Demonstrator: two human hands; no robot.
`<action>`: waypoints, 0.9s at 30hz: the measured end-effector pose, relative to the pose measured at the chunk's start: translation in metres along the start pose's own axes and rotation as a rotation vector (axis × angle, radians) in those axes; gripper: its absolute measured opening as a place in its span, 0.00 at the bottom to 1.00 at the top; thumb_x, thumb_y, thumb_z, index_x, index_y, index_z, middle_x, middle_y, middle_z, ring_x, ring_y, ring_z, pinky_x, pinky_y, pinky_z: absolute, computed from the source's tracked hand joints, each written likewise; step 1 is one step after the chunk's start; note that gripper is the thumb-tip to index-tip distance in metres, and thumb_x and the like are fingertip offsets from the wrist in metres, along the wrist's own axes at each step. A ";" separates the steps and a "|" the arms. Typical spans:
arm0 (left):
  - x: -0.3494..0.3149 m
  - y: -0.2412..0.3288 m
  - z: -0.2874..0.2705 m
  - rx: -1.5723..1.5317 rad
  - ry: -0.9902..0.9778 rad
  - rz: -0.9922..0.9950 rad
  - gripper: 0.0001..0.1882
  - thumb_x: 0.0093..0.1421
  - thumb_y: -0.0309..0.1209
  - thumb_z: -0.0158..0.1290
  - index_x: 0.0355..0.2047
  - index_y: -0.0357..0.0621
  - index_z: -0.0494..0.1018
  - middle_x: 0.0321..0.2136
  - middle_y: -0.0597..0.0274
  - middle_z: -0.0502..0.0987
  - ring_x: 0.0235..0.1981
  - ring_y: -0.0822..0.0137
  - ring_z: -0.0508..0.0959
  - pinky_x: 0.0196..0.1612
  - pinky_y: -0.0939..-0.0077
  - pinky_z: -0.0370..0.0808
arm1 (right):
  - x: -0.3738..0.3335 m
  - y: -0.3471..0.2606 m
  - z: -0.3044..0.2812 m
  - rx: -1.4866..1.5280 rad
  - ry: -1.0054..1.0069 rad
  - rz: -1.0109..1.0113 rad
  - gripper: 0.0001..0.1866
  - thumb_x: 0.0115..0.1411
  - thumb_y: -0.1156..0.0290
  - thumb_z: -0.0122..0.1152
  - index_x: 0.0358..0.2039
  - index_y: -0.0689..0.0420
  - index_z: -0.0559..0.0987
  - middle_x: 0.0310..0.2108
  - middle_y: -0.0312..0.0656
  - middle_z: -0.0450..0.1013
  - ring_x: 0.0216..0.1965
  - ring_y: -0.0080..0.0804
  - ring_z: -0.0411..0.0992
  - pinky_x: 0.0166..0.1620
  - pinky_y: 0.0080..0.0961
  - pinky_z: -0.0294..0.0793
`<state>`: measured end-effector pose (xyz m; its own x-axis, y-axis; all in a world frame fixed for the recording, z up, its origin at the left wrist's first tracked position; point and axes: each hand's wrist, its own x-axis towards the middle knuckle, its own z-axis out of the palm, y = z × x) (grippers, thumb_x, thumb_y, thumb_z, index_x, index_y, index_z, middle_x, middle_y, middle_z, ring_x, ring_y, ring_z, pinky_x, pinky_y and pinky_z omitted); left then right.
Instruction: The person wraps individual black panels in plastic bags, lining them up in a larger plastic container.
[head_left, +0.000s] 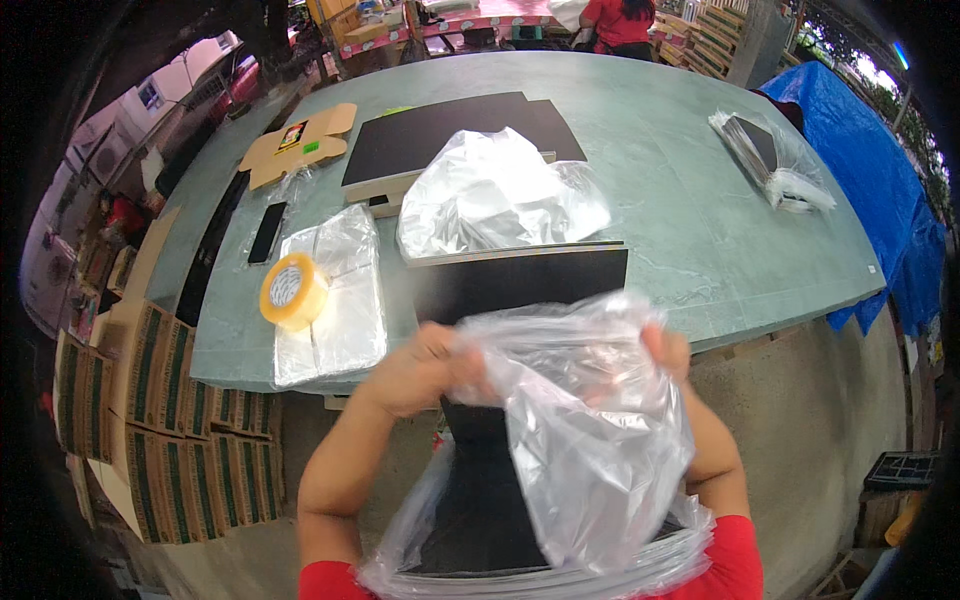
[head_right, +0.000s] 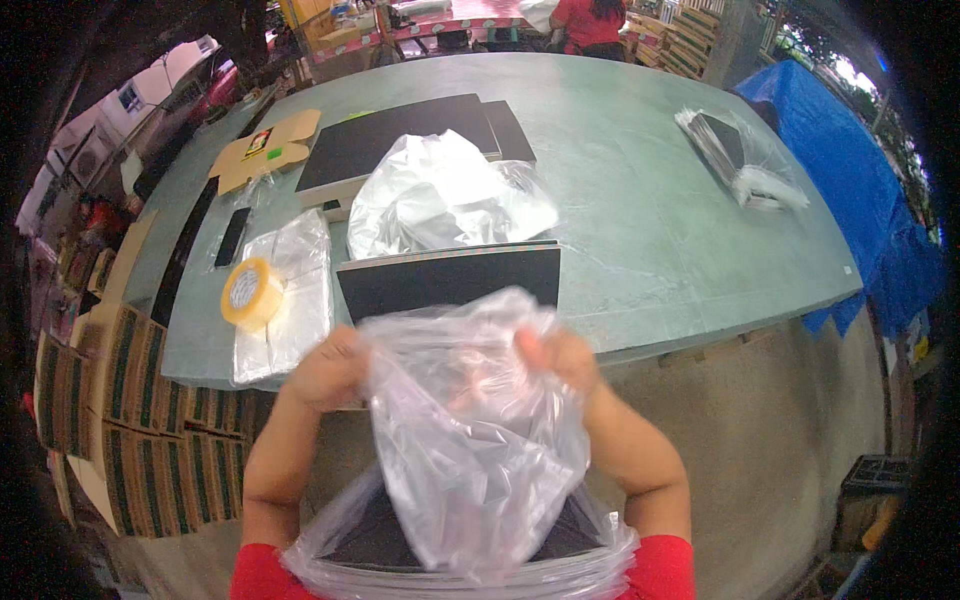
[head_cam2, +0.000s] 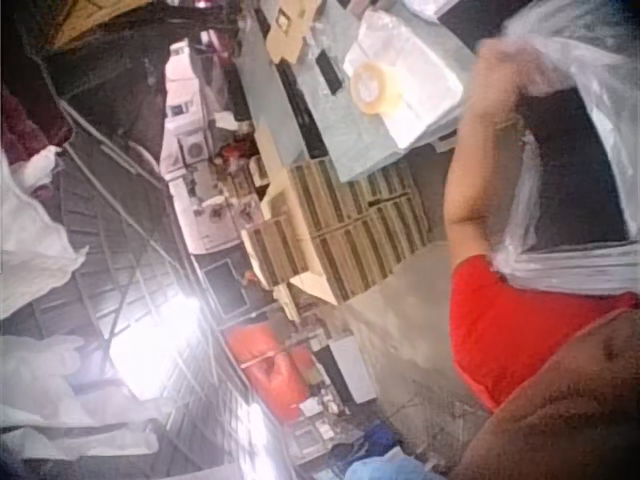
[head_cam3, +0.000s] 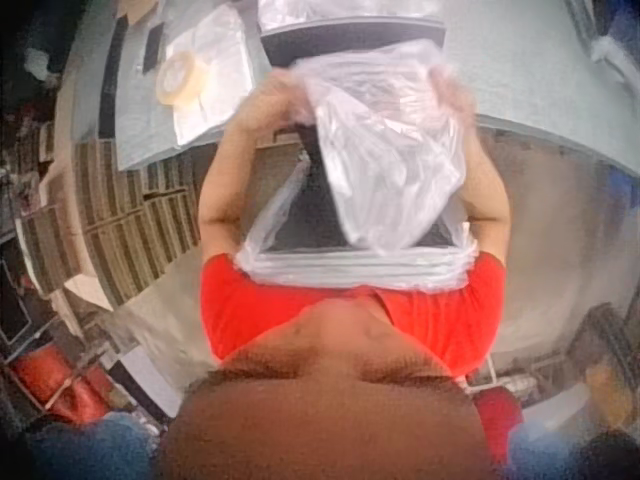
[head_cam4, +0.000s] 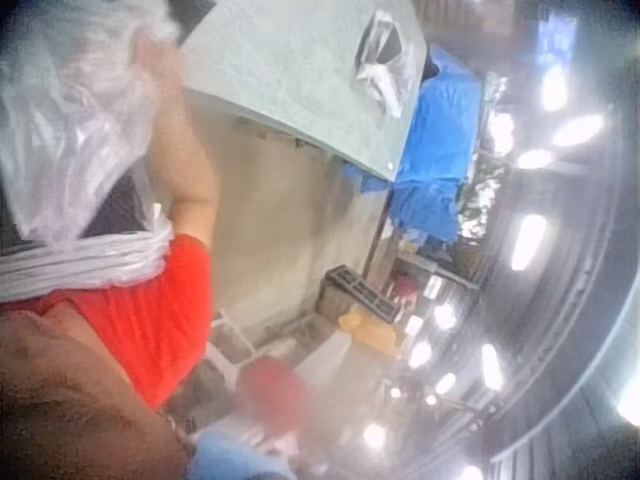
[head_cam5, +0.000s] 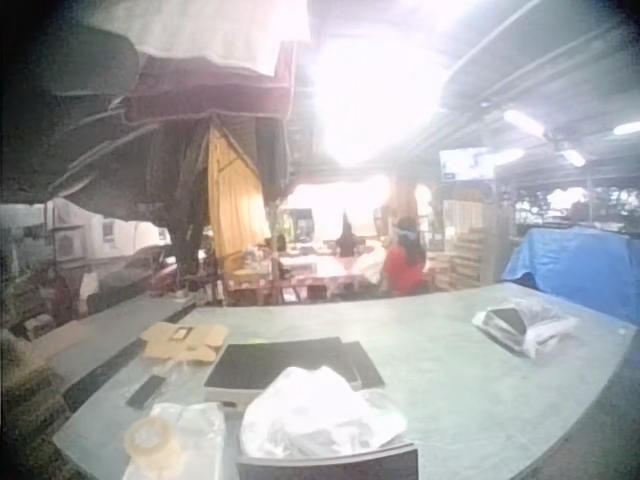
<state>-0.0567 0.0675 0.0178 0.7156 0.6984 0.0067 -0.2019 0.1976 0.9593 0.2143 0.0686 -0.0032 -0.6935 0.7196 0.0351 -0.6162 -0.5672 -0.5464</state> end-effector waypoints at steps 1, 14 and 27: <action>0.005 0.005 0.010 -0.249 0.161 0.149 0.13 0.55 0.33 0.48 0.36 0.35 0.70 0.34 0.60 0.74 0.35 0.71 0.73 0.39 0.76 0.69 | -0.001 0.004 0.000 0.037 -0.040 0.037 0.18 0.47 0.71 0.55 0.37 0.69 0.71 0.37 0.52 0.69 0.40 0.38 0.69 0.45 0.33 0.67; -0.011 0.000 0.003 0.291 -0.059 -0.037 0.09 0.55 0.33 0.47 0.27 0.40 0.71 0.21 0.68 0.71 0.22 0.79 0.68 0.26 0.85 0.66 | 0.019 0.024 0.006 -0.812 -0.196 0.126 0.10 0.50 0.70 0.50 0.32 0.60 0.73 0.28 0.40 0.72 0.29 0.31 0.70 0.36 0.26 0.69; -0.009 -0.004 0.040 1.851 -0.046 -0.384 0.07 0.44 0.27 0.50 0.21 0.35 0.66 0.13 0.52 0.70 0.16 0.60 0.74 0.18 0.69 0.71 | 0.022 -0.023 0.035 -2.865 -0.336 0.887 0.21 0.45 0.62 0.48 0.40 0.56 0.74 0.46 0.48 0.65 0.52 0.42 0.59 0.56 0.57 0.33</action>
<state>-0.0360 0.0331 0.0250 0.5619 0.7798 -0.2758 0.8047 -0.5926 -0.0361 0.2004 0.0835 0.0390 -0.5067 0.6549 -0.5607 0.5434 0.7475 0.3820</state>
